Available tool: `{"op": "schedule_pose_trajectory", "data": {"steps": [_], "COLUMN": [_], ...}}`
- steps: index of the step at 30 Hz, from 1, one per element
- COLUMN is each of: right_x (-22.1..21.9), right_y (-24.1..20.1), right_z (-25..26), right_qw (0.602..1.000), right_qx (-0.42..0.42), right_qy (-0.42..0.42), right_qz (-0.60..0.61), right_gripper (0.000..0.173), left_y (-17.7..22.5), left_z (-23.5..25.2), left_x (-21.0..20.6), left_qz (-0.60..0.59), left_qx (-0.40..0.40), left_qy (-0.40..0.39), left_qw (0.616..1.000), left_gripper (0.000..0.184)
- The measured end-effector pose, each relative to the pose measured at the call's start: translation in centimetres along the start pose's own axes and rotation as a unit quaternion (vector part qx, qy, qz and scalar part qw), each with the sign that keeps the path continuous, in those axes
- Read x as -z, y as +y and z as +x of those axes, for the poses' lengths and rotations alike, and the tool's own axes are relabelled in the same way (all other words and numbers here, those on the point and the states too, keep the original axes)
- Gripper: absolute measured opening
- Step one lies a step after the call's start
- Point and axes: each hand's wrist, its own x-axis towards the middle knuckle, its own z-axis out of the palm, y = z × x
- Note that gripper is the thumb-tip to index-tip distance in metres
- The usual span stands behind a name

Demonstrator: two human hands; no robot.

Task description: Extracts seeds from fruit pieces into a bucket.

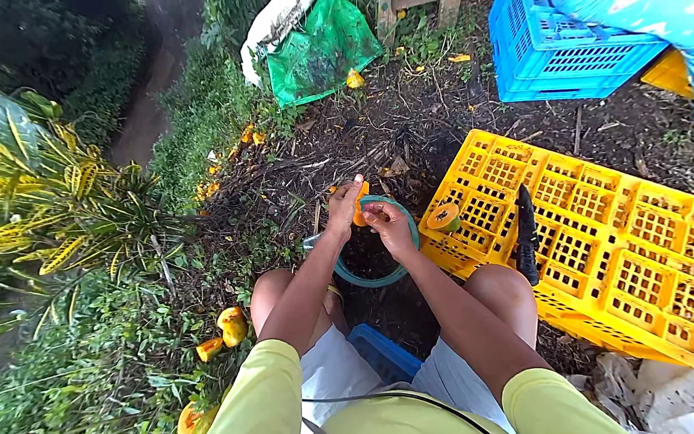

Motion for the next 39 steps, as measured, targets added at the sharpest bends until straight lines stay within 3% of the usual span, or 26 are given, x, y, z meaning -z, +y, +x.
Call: {"op": "schedule_pose_trajectory", "data": {"steps": [3,8,12,18,21,26,28,31,33,37,39], "right_x": [-1.4,-1.5,-0.9,-1.3,-1.8,-1.9,-1.7,-1.9,-1.9,-1.4,-0.5], "right_y": [1.0,0.8,-0.3,0.4,1.2,2.2,2.0,1.6,1.4,1.8,1.1], "right_z": [1.1,1.6,0.9,0.0,0.0,0.2,0.1,-0.2,-0.3,-0.1,0.5], "right_qw": [0.999,0.998,0.994,0.989,0.975,0.890,0.896,0.936,0.947,0.929,0.904], "right_qx": [0.039,-0.042,-0.107,-0.136,-0.188,-0.322,-0.311,-0.244,-0.223,-0.248,-0.286], "right_qy": [0.033,0.034,0.027,0.050,0.090,0.089,0.061,0.029,0.041,0.096,0.114], "right_qz": [-0.010,-0.041,0.010,-0.008,0.081,0.311,0.311,0.253,0.229,0.256,0.296], "right_gripper": [0.014,0.023,0.038,0.031,0.029,0.040,0.039,0.023,0.022,0.013,0.018], "left_y": [0.2,0.1,-0.1,-0.5,-0.6,-0.4,-0.6,-1.0,-1.0,-0.4,1.0], "left_z": [-1.2,0.2,-0.1,-2.2,-2.2,-2.0,-2.0,-1.9,-2.0,-2.1,-2.4], "left_x": [0.2,-0.2,-1.3,-2.5,-2.3,-1.9,-2.0,-2.1,-2.0,-1.4,-1.7], "left_qz": [0.035,-0.048,0.001,0.045,0.027,0.025,0.029,0.039,0.022,-0.004,-0.046], "left_qx": [0.027,0.046,0.037,0.025,0.023,0.007,0.008,0.030,0.051,0.057,0.062], "left_qy": [0.009,0.070,0.070,0.084,0.101,0.125,0.124,0.124,0.124,0.117,0.101], "left_qw": [0.999,0.995,0.997,0.995,0.994,0.992,0.992,0.991,0.991,0.992,0.992], "left_gripper": [0.063,0.055,0.052,0.054,0.053,0.051,0.053,0.053,0.055,0.054,0.051]}}
